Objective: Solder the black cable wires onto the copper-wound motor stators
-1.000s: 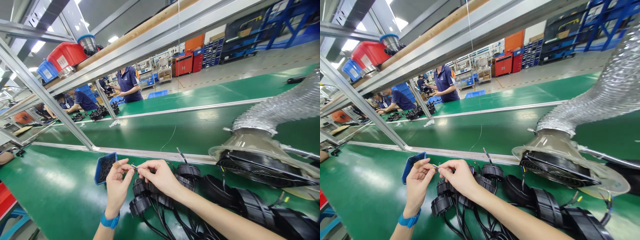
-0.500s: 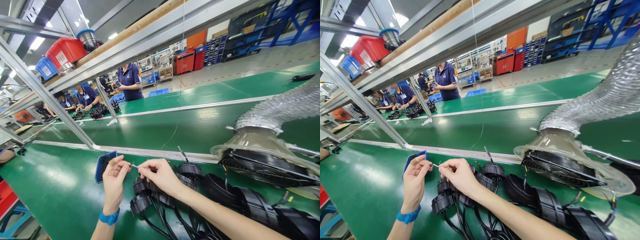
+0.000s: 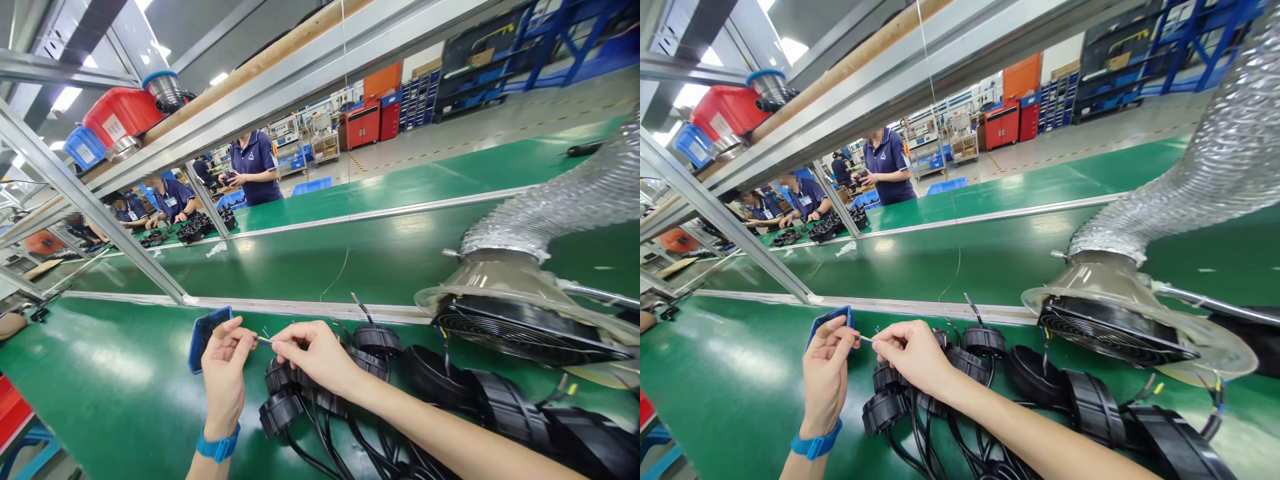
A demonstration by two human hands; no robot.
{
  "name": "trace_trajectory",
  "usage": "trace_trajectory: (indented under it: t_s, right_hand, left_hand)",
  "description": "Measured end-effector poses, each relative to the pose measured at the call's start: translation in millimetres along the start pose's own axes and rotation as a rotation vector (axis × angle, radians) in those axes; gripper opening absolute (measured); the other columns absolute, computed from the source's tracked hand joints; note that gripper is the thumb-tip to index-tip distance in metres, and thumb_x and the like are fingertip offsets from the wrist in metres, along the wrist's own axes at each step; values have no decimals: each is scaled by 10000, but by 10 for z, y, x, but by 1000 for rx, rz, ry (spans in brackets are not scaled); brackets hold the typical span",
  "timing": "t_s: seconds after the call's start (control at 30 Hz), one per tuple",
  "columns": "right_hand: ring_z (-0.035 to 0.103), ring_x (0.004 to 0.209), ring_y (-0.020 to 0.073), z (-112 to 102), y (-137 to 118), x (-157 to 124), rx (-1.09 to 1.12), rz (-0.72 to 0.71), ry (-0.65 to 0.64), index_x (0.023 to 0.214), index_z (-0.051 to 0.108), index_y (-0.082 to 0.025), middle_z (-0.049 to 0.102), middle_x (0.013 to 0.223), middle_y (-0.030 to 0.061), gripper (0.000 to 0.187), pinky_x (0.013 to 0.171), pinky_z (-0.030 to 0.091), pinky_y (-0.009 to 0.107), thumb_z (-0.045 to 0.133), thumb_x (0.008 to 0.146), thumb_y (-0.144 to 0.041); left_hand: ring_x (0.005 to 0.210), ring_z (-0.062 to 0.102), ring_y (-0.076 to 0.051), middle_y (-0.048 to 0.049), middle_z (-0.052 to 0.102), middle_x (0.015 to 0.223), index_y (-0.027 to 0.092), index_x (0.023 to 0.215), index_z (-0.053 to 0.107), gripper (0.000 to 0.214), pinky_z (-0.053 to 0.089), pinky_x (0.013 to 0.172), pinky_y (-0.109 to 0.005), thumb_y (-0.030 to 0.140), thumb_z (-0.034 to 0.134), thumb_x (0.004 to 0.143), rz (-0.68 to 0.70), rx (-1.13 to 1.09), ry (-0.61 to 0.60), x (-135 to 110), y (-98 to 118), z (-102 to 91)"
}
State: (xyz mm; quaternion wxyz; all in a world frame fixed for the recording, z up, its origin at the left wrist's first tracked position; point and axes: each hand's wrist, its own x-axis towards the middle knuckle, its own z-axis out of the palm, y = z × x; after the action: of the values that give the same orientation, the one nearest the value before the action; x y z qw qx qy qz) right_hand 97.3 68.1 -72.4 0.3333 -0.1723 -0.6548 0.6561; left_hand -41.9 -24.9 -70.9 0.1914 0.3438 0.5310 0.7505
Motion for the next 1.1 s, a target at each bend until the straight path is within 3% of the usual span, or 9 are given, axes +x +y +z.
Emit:
trace_trajectory:
  t_s: [0.6,1.1]
  right_hand:
    - [509,506,111,5,-27,-8,-53,-12,3,784,770,-129,691,626,43,181,502,384,228,640,806,-252]
    - [594,575,120,18,-55,-31,-153,-134,56,743,764,-127,705,640,32,147,566,438,207,636,812,-149]
  left_hand:
    - [677,625,-103,17,659,722,161,1053,650,376,530,691,-216,250,816,728,9,6,6,-27,-12,7]
    - [783,674,-123,-11,718,830,202,1079,675,327,554,747,-213,249,774,771,103,258,-112,-16,67,-73]
